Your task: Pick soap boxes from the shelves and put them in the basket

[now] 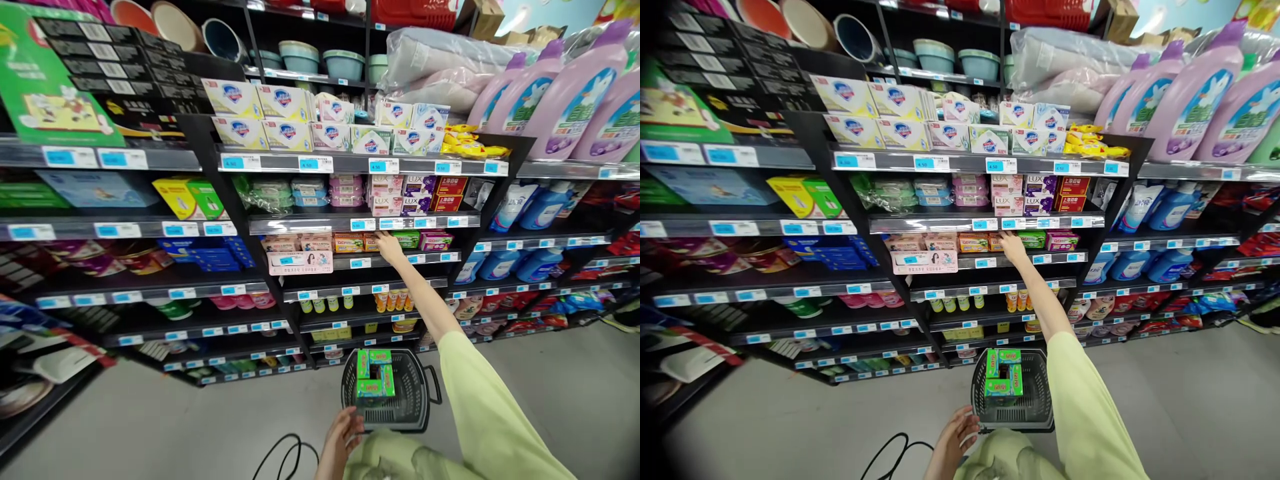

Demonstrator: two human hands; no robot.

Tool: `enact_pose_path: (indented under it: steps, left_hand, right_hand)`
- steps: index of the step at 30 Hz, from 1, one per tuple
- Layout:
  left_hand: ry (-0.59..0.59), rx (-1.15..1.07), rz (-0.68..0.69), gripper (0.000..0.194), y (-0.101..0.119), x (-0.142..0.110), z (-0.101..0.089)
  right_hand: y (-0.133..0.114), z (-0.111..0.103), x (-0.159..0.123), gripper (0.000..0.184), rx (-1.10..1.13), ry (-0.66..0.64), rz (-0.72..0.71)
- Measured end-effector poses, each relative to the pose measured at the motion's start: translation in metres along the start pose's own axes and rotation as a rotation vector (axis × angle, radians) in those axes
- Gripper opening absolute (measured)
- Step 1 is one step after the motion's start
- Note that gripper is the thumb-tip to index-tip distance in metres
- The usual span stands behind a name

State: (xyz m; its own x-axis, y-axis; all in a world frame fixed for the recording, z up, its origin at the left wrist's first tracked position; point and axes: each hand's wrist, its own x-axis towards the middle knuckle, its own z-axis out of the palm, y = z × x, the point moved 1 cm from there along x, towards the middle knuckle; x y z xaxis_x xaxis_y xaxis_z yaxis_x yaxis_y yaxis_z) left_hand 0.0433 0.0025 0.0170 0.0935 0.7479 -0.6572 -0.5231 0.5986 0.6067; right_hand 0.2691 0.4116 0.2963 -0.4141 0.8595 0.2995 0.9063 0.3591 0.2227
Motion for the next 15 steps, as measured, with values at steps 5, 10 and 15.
enact_pose_path:
  steps: [5,10,15]
  left_hand:
    - [-0.042,-0.016,0.025,0.059,0.007,-0.01,0.013]
    - [-0.068,0.012,0.05,0.056,0.016,-0.023,0.02]
    - [-0.061,0.056,0.076,0.054,0.025,-0.04,0.022]
  right_hand:
    - [0.001,0.002,0.005,0.053,0.033,-0.004,-0.006]
    - [-0.002,0.004,0.012,0.053,0.087,-0.022,0.005]
    - [0.001,0.023,0.013,0.052,0.197,0.031,-0.005]
